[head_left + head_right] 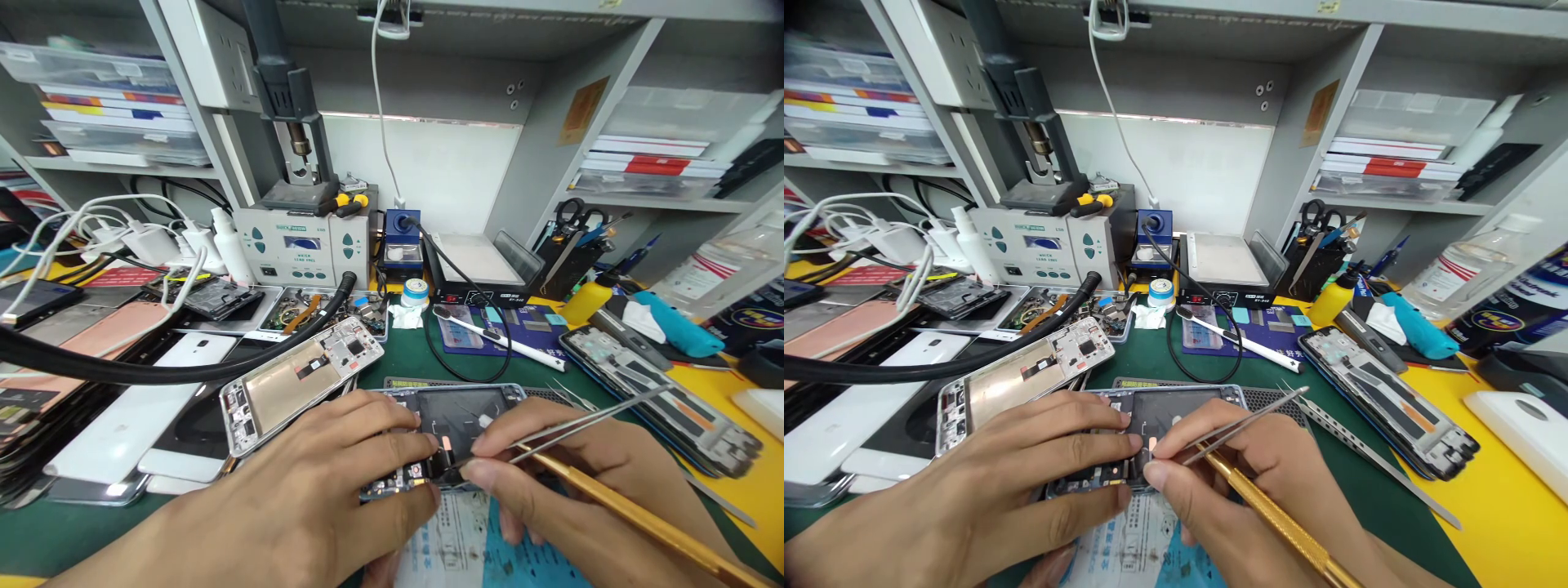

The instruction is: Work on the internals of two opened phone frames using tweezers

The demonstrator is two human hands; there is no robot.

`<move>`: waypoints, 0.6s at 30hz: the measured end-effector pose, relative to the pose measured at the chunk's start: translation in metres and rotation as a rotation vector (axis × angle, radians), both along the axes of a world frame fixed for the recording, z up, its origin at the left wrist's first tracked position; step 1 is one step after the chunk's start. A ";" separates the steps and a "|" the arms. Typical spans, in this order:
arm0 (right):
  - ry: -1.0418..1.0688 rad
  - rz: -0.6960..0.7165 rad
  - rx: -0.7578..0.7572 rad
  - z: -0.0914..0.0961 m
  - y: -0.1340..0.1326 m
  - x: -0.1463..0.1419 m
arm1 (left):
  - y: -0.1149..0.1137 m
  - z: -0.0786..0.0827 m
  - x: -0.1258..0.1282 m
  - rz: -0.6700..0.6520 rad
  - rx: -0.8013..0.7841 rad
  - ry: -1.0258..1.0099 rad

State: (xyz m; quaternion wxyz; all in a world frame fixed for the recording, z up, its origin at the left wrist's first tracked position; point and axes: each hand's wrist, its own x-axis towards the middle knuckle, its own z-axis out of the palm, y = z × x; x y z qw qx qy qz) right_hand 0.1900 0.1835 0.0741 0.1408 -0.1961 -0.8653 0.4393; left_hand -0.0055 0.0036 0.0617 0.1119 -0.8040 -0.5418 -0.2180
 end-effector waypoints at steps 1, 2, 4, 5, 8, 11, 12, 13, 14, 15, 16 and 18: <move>0.002 0.009 0.013 0.000 0.000 0.000 | 0.000 0.001 0.000 0.000 -0.004 0.001; 0.012 0.013 0.032 0.000 0.000 0.000 | 0.000 0.001 0.000 0.004 -0.007 0.002; 0.046 0.008 0.070 0.001 0.000 -0.001 | 0.000 0.002 0.000 0.004 -0.007 -0.001; 0.062 0.008 0.079 0.001 0.000 -0.002 | -0.001 0.001 0.000 0.005 -0.005 -0.002; 0.102 0.018 0.076 0.003 0.001 -0.003 | -0.002 0.000 0.000 -0.002 0.007 -0.009; 0.112 0.024 0.085 0.004 0.001 -0.003 | -0.001 -0.001 0.000 -0.016 0.003 -0.015; 0.113 0.026 0.088 0.003 0.001 -0.003 | -0.001 -0.001 0.001 -0.011 -0.005 -0.015; 0.107 0.020 0.086 0.003 0.001 -0.003 | -0.001 -0.001 0.002 -0.013 -0.010 -0.020; 0.103 0.014 0.079 0.002 0.001 -0.003 | -0.001 -0.001 0.003 0.003 -0.011 -0.018; 0.100 0.010 0.069 0.002 0.001 -0.003 | -0.001 -0.001 0.005 0.011 -0.023 -0.040; 0.096 0.007 0.057 0.001 0.001 -0.003 | -0.002 -0.001 0.007 0.060 -0.052 -0.077; 0.099 0.007 0.032 -0.001 0.001 -0.003 | -0.003 0.000 0.010 0.087 -0.066 -0.108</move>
